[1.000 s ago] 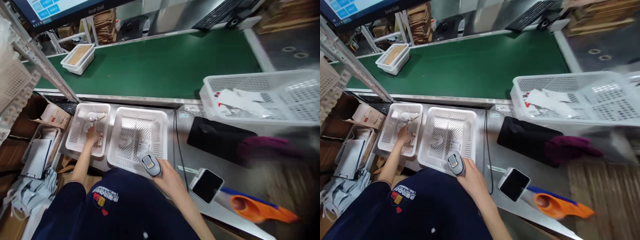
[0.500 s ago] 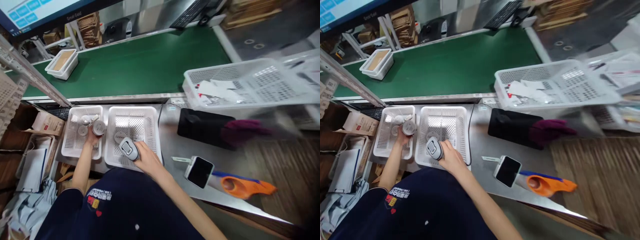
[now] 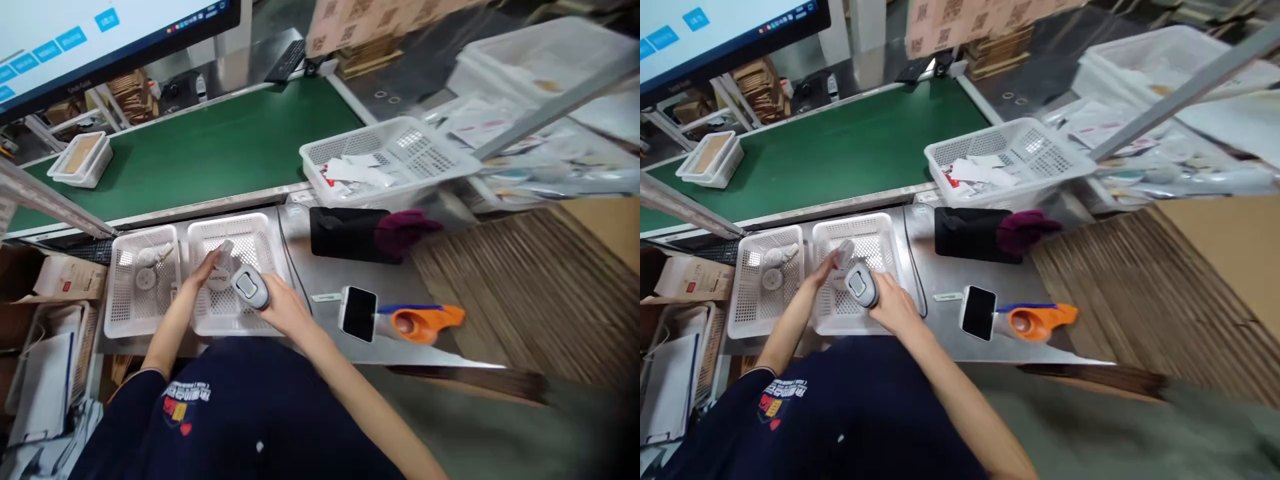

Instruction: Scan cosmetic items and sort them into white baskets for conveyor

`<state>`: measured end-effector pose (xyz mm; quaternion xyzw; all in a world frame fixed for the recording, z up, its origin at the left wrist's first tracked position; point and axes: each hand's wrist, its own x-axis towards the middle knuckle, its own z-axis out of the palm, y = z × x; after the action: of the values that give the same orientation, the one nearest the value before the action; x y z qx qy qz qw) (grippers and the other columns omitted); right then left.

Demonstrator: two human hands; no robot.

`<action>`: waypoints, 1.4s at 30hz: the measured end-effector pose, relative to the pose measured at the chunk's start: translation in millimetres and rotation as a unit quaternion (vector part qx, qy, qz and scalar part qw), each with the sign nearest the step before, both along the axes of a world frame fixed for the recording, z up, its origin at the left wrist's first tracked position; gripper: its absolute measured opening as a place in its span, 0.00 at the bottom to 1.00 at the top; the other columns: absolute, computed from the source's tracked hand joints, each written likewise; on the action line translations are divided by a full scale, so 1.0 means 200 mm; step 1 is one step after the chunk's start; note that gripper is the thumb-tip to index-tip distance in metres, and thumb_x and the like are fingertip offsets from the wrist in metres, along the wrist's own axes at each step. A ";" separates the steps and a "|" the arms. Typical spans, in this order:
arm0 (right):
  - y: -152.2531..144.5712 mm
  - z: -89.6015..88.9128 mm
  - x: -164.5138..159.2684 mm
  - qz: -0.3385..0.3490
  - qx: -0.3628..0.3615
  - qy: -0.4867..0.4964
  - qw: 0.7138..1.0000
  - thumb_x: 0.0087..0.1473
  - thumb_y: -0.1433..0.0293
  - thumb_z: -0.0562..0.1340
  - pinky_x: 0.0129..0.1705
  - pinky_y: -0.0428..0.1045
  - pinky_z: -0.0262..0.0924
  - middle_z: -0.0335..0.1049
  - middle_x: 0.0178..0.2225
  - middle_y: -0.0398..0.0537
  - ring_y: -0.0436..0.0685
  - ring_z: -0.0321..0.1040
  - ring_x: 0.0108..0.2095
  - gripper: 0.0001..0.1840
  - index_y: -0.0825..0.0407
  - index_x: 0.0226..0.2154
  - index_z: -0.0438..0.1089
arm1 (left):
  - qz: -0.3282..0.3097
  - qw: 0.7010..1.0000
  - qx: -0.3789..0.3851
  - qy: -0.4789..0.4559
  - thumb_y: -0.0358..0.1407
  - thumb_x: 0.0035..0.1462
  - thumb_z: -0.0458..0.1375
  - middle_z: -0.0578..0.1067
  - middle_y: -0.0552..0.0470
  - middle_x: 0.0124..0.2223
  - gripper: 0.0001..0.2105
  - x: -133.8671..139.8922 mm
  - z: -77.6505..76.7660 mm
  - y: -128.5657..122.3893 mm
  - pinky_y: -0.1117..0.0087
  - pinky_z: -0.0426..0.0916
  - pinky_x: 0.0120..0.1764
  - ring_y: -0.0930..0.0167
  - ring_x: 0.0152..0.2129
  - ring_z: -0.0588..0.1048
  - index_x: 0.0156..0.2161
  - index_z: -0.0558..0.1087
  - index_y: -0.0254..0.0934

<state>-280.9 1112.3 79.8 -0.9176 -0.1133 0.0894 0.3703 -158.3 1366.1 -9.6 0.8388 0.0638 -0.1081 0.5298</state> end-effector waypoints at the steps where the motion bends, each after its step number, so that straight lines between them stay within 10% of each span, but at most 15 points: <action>1: -0.04 -0.04 -0.02 -0.011 0.008 -0.005 1.000 0.56 0.72 0.66 0.51 0.56 0.70 0.77 0.57 0.57 0.70 0.78 0.55 0.28 0.49 0.60 0.71 | 0.005 1.000 0.028 -0.014 0.47 0.73 0.59 0.80 0.39 0.65 0.19 0.02 0.01 0.04 0.49 0.68 0.71 0.52 0.68 0.74 0.59 0.80 0.38; 6: -0.19 -0.22 -0.08 -0.057 0.009 0.004 0.998 0.56 0.67 0.64 0.49 0.58 0.72 0.76 0.52 0.58 0.71 0.80 0.50 0.25 0.50 0.56 0.74 | 0.162 0.939 0.297 -0.060 0.36 0.68 0.65 0.70 0.35 0.75 0.27 0.02 0.06 0.49 0.52 0.56 0.78 0.55 0.75 0.65 0.70 0.72 0.36; 13: -0.12 -0.24 0.00 -0.024 0.006 -0.008 1.000 0.56 0.63 0.65 0.45 0.57 0.71 0.75 0.49 0.57 0.70 0.79 0.49 0.23 0.50 0.53 0.75 | 0.324 0.863 0.377 0.086 0.35 0.56 0.74 0.69 0.15 0.70 0.40 -0.27 -0.01 0.95 0.39 0.69 0.65 0.38 0.69 0.70 0.71 0.64 0.25; 18: 0.05 -0.08 0.02 0.050 -0.028 -0.001 0.998 0.59 0.67 0.66 0.42 0.53 0.67 0.74 0.52 0.55 0.66 0.78 0.46 0.24 0.48 0.58 0.73 | 0.263 0.870 0.416 -0.009 0.38 0.61 0.73 0.67 0.26 0.74 0.40 -0.33 0.04 0.73 0.48 0.62 0.74 0.46 0.74 0.64 0.74 0.63 0.30; 24: 0.19 0.13 -0.01 0.105 -0.159 0.041 0.981 0.58 0.74 0.64 0.39 0.53 0.60 0.73 0.60 0.57 0.63 0.78 0.45 0.30 0.50 0.63 0.71 | -0.042 0.899 0.416 -0.128 0.37 0.64 0.71 0.64 0.33 0.78 0.37 -0.40 0.09 0.20 0.45 0.58 0.75 0.43 0.74 0.62 0.75 0.68 0.37; 32: -0.11 0.06 -0.16 0.023 -0.197 0.094 0.976 0.59 0.74 0.63 0.36 0.52 0.56 0.75 0.56 0.56 0.63 0.79 0.41 0.26 0.49 0.60 0.72 | -0.229 0.924 0.280 -0.126 0.47 0.58 0.76 0.64 0.37 0.79 0.44 -0.43 0.06 -0.01 0.44 0.58 0.75 0.42 0.75 0.62 0.76 0.68 0.43; 37: -0.29 -0.10 -0.20 -0.015 -0.154 0.102 0.983 0.60 0.70 0.63 0.37 0.54 0.62 0.76 0.55 0.57 0.68 0.81 0.43 0.22 0.48 0.57 0.73 | 0.100 0.936 0.327 -0.082 0.29 0.70 0.63 0.69 0.35 0.75 0.24 -0.05 0.11 0.47 0.54 0.55 0.77 0.54 0.75 0.64 0.69 0.71 0.33; 42: -0.29 -0.20 -0.14 -0.010 -0.116 0.077 0.990 0.60 0.66 0.64 0.38 0.55 0.67 0.77 0.52 0.55 0.70 0.82 0.44 0.20 0.44 0.55 0.75 | 0.272 0.904 0.328 0.036 0.25 0.61 0.69 0.66 0.21 0.74 0.34 0.15 0.15 0.96 0.43 0.60 0.72 0.42 0.74 0.63 0.70 0.65 0.24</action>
<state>-308.8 1054.2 40.3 -0.9459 -0.0644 0.1685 0.2696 -127.6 1557.1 19.6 0.9109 0.3398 0.0373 0.2310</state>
